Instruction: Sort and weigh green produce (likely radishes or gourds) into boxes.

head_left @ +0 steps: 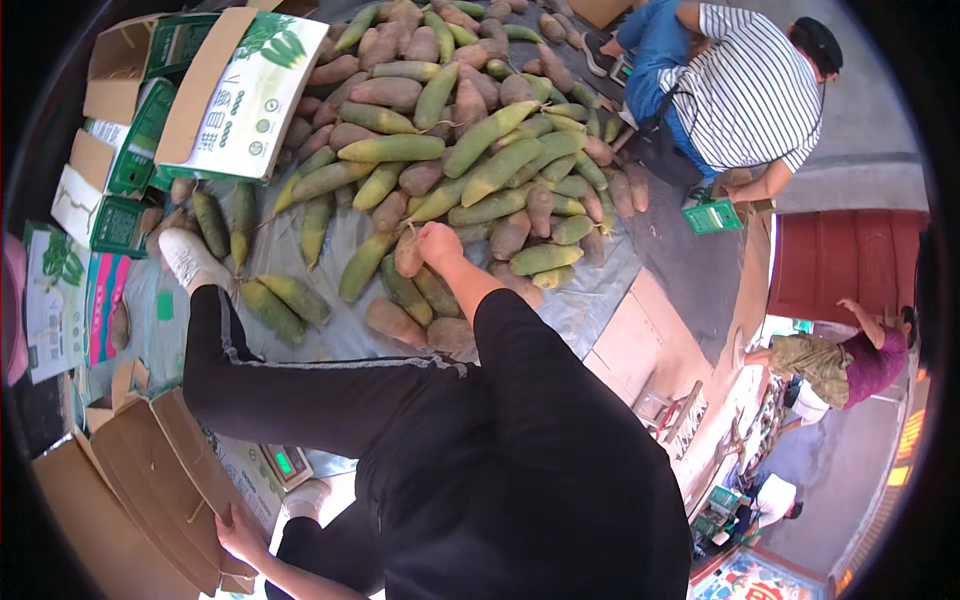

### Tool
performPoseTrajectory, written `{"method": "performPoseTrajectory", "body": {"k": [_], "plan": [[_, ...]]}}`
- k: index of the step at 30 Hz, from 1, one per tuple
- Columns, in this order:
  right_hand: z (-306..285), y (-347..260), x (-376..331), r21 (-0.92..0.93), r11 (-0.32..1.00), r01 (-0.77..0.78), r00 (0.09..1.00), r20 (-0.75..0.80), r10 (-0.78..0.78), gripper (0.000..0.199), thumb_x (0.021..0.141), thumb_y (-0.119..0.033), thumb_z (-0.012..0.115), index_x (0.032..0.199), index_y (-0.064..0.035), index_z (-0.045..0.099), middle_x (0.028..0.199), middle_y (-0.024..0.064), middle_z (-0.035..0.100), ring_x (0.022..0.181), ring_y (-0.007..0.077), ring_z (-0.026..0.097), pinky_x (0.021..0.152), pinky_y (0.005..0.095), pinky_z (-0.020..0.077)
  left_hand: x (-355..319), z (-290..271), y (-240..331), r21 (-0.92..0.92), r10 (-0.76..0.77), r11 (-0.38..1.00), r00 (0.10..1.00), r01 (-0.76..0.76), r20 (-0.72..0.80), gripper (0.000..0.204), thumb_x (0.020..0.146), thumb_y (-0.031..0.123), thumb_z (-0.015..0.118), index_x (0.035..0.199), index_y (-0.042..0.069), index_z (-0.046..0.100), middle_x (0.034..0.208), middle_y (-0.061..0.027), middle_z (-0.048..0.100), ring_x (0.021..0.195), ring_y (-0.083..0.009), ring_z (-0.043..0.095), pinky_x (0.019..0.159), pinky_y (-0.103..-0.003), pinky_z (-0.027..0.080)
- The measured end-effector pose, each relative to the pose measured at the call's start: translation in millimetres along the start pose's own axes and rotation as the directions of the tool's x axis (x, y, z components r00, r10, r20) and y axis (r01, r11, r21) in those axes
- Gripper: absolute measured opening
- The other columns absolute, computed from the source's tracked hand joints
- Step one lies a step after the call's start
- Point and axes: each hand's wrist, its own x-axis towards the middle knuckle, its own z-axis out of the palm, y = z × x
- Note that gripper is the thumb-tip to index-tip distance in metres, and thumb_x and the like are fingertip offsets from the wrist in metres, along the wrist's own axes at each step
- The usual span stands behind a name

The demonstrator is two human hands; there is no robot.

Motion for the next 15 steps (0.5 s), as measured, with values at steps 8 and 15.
{"method": "performPoseTrajectory", "body": {"k": [8, 15], "plan": [[3, 22, 7, -0.005, 0.996, -0.084, 0.996, 0.024, 0.084, 0.013, 0.078, -0.018, 0.057, 0.084, -0.0100, 0.064, 0.090, 0.0149, 0.064, 0.089, 0.0334, 0.059, 0.078, 0.0409, 0.0468, -2, -3, 5, 0.083, -0.025, 0.996, 1.000, 0.025, -0.007, 0.034, 0.080, 0.017, 0.060, 0.107, -0.004, 0.060, 0.099, -0.0190, 0.065, 0.089, -0.0302, 0.062, 0.080, -0.038, 0.047], [1, 23, 10, -0.004, 0.995, -0.098, 0.995, 0.025, 0.098, 0.013, 0.077, -0.019, 0.058, 0.084, -0.0108, 0.064, 0.091, 0.0142, 0.064, 0.091, 0.0317, 0.059, 0.079, 0.0407, 0.0465, 0, 1, 0, 0.049, 0.018, 0.999, 1.000, -0.017, -0.011, 0.036, 0.080, 0.018, 0.060, 0.107, -0.006, 0.059, 0.099, -0.0206, 0.064, 0.089, -0.0307, 0.062, 0.080, -0.038, 0.046]]}}
